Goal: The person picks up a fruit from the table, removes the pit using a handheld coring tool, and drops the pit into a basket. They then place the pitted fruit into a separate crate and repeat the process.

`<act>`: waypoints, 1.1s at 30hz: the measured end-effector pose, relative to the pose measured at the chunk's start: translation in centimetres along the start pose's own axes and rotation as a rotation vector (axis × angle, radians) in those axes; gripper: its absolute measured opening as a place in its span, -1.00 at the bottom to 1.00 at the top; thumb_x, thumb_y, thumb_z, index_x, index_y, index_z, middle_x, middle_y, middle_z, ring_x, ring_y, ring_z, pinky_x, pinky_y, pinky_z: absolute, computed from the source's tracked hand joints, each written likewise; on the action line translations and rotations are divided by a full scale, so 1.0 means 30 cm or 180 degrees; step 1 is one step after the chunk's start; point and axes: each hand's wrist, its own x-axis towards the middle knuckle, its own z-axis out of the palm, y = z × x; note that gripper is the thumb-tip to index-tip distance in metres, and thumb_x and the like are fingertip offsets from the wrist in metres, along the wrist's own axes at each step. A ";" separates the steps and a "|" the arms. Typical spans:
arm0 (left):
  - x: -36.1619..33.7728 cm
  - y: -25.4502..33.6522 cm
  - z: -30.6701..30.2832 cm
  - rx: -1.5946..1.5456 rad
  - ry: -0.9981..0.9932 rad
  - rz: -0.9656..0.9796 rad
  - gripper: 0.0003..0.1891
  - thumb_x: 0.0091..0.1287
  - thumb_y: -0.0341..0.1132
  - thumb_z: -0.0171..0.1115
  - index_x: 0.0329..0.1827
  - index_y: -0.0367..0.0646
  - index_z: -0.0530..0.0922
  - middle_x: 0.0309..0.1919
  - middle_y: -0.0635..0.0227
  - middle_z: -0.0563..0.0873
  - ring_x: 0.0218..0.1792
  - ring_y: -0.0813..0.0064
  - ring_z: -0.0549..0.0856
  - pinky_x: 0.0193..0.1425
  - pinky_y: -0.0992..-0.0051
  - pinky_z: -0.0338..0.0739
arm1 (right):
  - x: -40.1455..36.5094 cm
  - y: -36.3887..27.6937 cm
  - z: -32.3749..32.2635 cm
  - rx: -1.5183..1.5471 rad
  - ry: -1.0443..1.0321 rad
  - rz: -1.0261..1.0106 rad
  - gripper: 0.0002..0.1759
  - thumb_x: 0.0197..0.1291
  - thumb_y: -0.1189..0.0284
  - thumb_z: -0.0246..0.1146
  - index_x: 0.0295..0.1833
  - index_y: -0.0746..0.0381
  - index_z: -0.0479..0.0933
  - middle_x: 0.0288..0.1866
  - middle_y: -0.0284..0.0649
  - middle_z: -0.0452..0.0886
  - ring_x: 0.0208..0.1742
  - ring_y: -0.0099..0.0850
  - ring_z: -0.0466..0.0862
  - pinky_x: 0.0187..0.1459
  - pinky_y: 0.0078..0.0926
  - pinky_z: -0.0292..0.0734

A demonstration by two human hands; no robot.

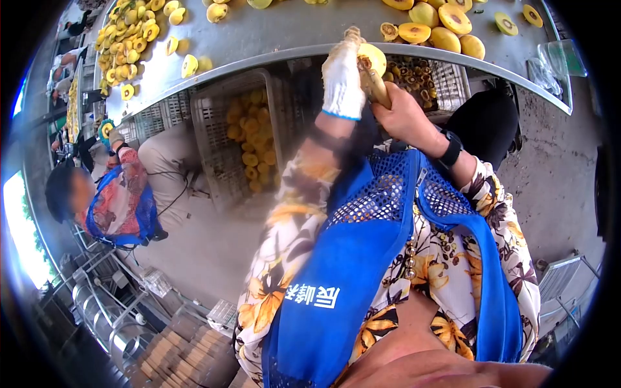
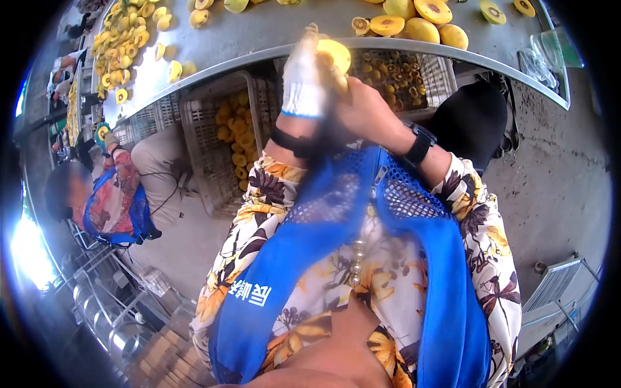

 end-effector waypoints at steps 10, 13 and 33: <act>-0.002 0.021 0.027 -0.0708 0.0111 -0.0558 -0.64 0.36 -0.10 0.07 -0.24 -0.28 0.60 -0.41 0.29 0.67 -0.42 0.52 0.63 -0.34 0.54 0.51 | -0.012 -0.045 -0.008 0.1006 -0.0558 0.0927 -0.85 0.16 0.52 0.04 -0.16 0.32 0.28 -0.66 -0.36 0.34 -0.79 -0.61 0.33 -0.78 -0.63 0.27; 0.009 -0.012 0.020 -0.1321 -0.0192 -0.0838 -0.66 0.35 -0.13 0.09 -0.27 -0.28 0.61 -0.39 0.31 0.68 -0.40 0.55 0.63 -0.34 0.56 0.51 | -0.019 -0.060 -0.010 0.1219 -0.0694 0.1261 -0.86 0.17 0.53 0.04 -0.16 0.29 0.28 -0.63 -0.37 0.33 -0.78 -0.62 0.32 -0.76 -0.63 0.27; 0.002 0.023 0.055 -0.0984 -0.0235 -0.0269 -0.73 0.36 -0.16 0.10 -0.28 -0.20 0.59 -0.42 0.28 0.69 -0.46 0.42 0.67 -0.40 0.51 0.54 | -0.025 0.035 -0.087 0.2985 -0.1802 0.1263 -0.83 0.14 0.61 0.08 -0.12 0.28 0.35 -0.70 -0.44 0.23 -0.82 -0.70 0.16 -0.79 -0.72 0.06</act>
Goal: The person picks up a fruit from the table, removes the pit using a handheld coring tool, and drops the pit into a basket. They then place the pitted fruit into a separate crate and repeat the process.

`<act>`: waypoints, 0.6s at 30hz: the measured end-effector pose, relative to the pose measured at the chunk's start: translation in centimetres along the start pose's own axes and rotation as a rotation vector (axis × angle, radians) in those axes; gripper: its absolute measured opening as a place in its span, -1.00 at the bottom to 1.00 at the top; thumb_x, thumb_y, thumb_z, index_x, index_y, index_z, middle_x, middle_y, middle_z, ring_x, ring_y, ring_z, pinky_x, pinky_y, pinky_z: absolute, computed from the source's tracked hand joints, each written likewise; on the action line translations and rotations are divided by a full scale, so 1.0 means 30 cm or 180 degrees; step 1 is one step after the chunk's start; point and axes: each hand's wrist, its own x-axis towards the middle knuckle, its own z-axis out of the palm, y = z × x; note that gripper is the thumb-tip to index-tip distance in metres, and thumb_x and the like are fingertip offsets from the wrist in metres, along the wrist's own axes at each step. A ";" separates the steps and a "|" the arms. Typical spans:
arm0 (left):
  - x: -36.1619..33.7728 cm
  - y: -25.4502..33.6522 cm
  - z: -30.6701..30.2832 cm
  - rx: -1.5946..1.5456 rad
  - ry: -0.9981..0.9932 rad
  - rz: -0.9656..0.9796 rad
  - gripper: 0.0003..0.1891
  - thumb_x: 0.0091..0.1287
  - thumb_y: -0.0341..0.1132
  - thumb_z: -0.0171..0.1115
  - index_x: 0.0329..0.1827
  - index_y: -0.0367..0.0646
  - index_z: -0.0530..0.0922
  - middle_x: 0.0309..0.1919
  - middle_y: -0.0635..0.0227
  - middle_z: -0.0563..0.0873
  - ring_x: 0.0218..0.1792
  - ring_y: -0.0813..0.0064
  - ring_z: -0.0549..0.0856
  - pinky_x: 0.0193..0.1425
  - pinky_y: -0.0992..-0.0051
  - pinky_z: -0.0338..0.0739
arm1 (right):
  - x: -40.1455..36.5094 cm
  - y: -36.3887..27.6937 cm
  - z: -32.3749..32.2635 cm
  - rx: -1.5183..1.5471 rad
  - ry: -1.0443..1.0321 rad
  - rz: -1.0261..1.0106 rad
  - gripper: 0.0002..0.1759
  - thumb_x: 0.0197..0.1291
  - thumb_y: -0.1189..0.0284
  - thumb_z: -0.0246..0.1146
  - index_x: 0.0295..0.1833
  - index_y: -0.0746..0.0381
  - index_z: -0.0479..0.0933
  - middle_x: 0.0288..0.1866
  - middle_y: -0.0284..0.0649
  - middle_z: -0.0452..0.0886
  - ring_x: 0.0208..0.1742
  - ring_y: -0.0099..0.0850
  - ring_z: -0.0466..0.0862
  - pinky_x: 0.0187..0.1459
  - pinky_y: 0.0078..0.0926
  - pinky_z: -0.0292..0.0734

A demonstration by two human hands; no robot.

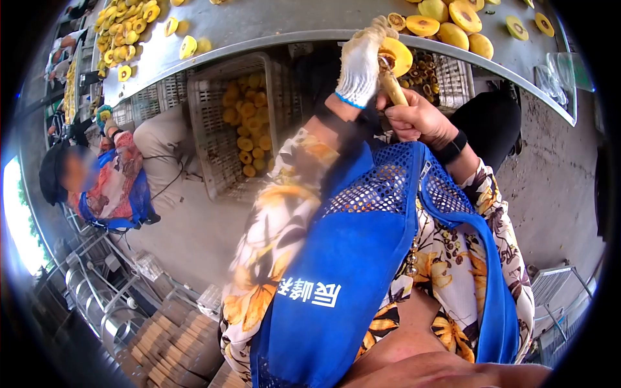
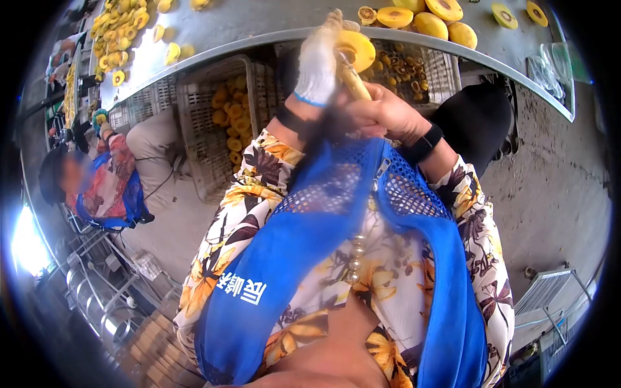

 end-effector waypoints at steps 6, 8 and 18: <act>-0.011 0.057 -0.014 -0.1751 0.0608 -0.1312 -0.44 0.30 0.28 -0.04 -0.15 -0.10 0.51 -0.32 0.25 0.66 -0.34 0.30 0.68 -0.46 0.31 0.59 | -0.062 0.000 -0.080 -0.0536 0.0015 -0.0292 -0.89 0.10 0.56 0.16 -0.23 0.28 0.42 -0.73 -0.42 0.32 -0.83 -0.66 0.25 -0.78 -0.73 0.11; -0.008 0.076 -0.039 -0.1702 0.0688 -0.1299 -0.40 0.28 0.32 -0.08 -0.11 -0.09 0.50 -0.29 0.23 0.67 -0.31 0.27 0.69 -0.45 0.28 0.60 | -0.053 -0.011 -0.090 -0.2386 0.0893 -0.0250 -0.84 0.13 0.41 0.25 -0.26 0.29 0.50 -0.66 -0.31 0.47 -0.73 -0.56 0.43 -0.68 -0.63 0.28; -0.045 0.098 -0.036 -0.1520 0.0542 -0.1007 -0.46 0.38 0.20 -0.10 -0.10 -0.16 0.50 -0.29 0.19 0.68 -0.32 0.32 0.68 -0.38 0.37 0.61 | 0.022 -0.026 0.006 -0.3281 0.2213 -0.1903 -0.71 0.09 0.33 0.28 -0.14 0.30 0.51 -0.55 -0.03 0.54 -0.52 -0.18 0.58 -0.38 -0.36 0.49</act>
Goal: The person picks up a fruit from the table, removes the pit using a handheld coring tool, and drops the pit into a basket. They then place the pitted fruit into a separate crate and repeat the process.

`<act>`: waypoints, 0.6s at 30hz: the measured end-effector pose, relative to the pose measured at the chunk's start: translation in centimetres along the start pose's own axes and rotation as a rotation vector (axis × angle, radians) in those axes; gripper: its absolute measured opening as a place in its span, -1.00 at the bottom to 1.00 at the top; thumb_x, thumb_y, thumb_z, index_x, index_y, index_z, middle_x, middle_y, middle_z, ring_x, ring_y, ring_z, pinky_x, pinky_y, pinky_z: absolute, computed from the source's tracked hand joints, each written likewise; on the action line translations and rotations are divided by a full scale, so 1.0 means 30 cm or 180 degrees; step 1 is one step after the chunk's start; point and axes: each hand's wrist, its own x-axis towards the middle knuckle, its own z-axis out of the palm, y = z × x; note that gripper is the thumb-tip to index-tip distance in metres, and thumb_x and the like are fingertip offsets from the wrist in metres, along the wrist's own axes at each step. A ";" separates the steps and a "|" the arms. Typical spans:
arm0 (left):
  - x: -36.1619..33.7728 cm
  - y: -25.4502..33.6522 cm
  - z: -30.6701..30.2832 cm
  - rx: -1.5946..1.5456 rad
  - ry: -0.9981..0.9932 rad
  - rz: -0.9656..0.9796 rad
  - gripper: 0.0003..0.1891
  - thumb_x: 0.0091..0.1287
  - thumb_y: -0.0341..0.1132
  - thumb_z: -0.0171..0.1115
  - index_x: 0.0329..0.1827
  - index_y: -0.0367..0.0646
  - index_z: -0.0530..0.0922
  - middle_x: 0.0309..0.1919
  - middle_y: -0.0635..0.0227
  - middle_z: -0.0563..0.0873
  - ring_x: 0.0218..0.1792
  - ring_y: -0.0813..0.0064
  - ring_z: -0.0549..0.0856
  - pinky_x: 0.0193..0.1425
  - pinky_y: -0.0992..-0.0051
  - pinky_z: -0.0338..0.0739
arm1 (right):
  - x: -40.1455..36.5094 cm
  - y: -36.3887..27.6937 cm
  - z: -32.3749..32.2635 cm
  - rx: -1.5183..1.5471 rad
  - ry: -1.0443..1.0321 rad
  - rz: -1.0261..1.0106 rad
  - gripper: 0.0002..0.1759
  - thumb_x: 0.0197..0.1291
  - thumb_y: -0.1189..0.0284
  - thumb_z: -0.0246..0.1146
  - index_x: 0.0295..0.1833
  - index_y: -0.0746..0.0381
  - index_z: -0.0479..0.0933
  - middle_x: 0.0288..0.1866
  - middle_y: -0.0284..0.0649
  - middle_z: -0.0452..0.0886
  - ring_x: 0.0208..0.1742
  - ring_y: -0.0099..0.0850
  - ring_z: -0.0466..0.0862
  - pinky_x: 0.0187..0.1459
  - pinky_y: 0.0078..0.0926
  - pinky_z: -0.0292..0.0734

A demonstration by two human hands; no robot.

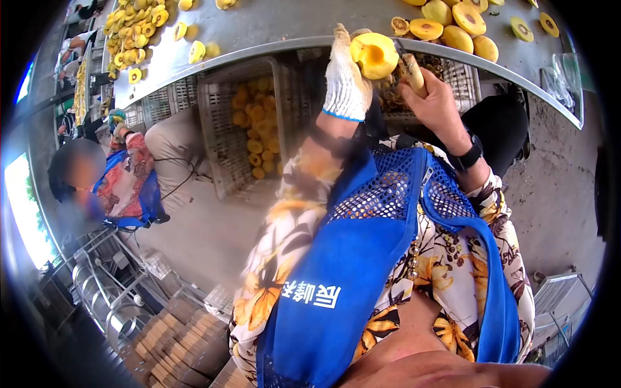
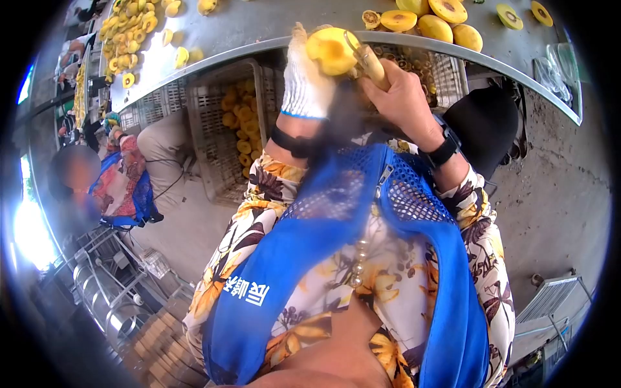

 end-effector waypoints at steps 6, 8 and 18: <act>0.001 -0.068 -0.053 0.1333 -0.0400 0.1303 -0.55 0.41 0.08 -0.03 -0.16 -0.19 0.54 -0.35 0.28 0.67 -0.34 0.43 0.66 -0.33 0.43 0.59 | 0.033 -0.041 0.026 -0.0342 0.0444 -0.0713 -0.69 0.09 0.33 0.30 -0.05 0.18 0.51 -0.46 -0.03 0.58 -0.40 -0.04 0.61 -0.38 -0.29 0.52; -0.123 0.051 0.000 0.1010 0.0171 0.0359 -0.56 0.42 0.05 -0.03 -0.15 -0.20 0.53 -0.39 0.28 0.66 -0.42 0.46 0.65 -0.39 0.43 0.59 | 0.038 -0.051 0.014 -0.0280 0.0474 -0.0662 -0.71 0.10 0.32 0.30 -0.08 0.19 0.51 -0.48 -0.02 0.57 -0.41 -0.04 0.60 -0.39 -0.29 0.52; -0.030 0.305 -0.234 0.6106 0.1080 0.1882 -0.69 0.27 -0.05 0.13 -0.10 -0.02 0.63 -0.16 0.22 0.70 -0.13 0.19 0.68 -0.09 0.32 0.56 | -0.020 0.134 -0.061 -0.0350 0.0403 0.0199 -0.73 0.14 0.33 0.29 -0.16 0.29 0.49 -0.51 -0.01 0.54 -0.47 -0.16 0.57 -0.38 -0.37 0.48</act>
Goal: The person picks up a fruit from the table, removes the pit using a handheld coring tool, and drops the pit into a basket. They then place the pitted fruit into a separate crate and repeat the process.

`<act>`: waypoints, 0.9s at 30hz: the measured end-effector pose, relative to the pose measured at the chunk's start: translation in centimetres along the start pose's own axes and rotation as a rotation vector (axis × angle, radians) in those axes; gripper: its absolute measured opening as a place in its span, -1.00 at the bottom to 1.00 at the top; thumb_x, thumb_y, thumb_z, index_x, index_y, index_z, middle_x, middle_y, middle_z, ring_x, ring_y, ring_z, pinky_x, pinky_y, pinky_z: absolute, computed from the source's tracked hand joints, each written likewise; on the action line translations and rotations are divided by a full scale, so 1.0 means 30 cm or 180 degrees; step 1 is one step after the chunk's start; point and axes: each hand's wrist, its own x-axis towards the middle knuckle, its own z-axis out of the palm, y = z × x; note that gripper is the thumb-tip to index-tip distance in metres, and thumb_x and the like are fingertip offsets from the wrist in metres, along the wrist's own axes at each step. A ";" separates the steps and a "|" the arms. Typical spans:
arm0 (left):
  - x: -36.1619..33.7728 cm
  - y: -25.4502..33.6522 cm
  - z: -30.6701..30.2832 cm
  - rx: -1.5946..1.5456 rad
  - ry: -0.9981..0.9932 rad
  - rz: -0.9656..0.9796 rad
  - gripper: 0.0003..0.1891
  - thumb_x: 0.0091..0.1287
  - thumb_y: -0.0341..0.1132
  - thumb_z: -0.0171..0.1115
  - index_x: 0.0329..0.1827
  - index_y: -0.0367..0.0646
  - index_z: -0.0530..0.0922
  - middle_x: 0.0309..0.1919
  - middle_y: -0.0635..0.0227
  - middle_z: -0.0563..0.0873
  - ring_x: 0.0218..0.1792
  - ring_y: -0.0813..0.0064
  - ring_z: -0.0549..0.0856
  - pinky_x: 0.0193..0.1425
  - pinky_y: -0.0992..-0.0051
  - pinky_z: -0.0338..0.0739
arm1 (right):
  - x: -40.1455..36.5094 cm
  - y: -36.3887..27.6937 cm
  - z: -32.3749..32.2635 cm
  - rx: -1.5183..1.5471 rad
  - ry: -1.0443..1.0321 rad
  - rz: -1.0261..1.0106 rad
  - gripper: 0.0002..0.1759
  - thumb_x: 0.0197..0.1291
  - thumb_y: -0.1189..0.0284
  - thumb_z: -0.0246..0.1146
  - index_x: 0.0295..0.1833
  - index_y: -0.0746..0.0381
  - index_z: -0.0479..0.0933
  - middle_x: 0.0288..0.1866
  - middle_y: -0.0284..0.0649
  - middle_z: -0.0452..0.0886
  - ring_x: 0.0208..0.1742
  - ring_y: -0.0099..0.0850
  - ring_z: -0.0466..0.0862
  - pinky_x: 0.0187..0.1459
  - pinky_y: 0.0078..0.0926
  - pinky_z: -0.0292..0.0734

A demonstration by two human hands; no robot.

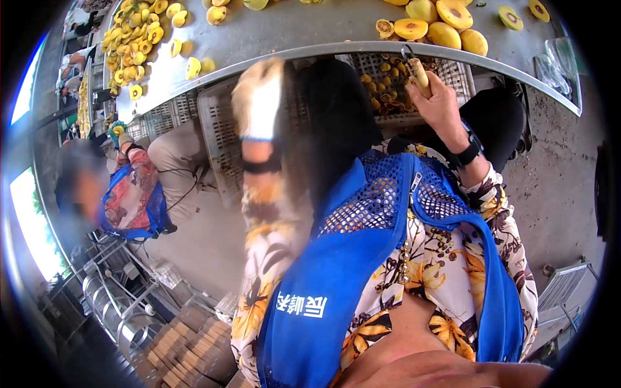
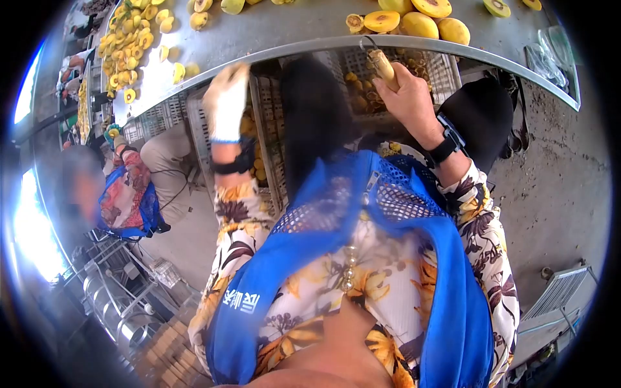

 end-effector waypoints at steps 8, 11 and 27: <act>0.223 0.645 0.446 0.0130 -0.0985 0.1583 -0.45 0.11 0.24 0.15 -0.04 0.01 0.62 -0.08 0.17 0.69 -0.01 0.17 0.64 0.05 0.19 0.51 | -0.030 0.032 -0.071 -0.0013 0.0172 0.0006 -0.74 0.12 0.31 0.30 -0.25 0.28 0.46 -0.51 0.03 0.53 -0.48 -0.05 0.57 -0.39 -0.30 0.46; 0.256 0.644 0.416 0.0237 -0.1154 0.1606 -0.47 0.11 0.18 0.19 -0.02 -0.02 0.64 0.00 0.16 0.66 0.03 0.18 0.63 0.08 0.19 0.50 | -0.066 -0.035 -0.034 0.0061 0.0298 0.0169 -0.74 0.11 0.32 0.30 -0.25 0.29 0.47 -0.51 0.01 0.54 -0.50 -0.13 0.58 -0.39 -0.33 0.47; -0.116 0.373 0.081 -0.3789 -0.1045 0.0478 -0.32 0.16 0.02 0.32 0.22 -0.24 0.36 -0.20 0.23 0.64 -0.27 0.39 0.68 -0.32 0.50 0.57 | 0.121 -0.134 0.007 0.2247 -0.1180 0.0531 -0.72 0.26 0.28 0.20 -0.10 0.29 0.52 -0.59 -0.47 0.44 -0.66 -0.69 0.39 -0.63 -0.71 0.29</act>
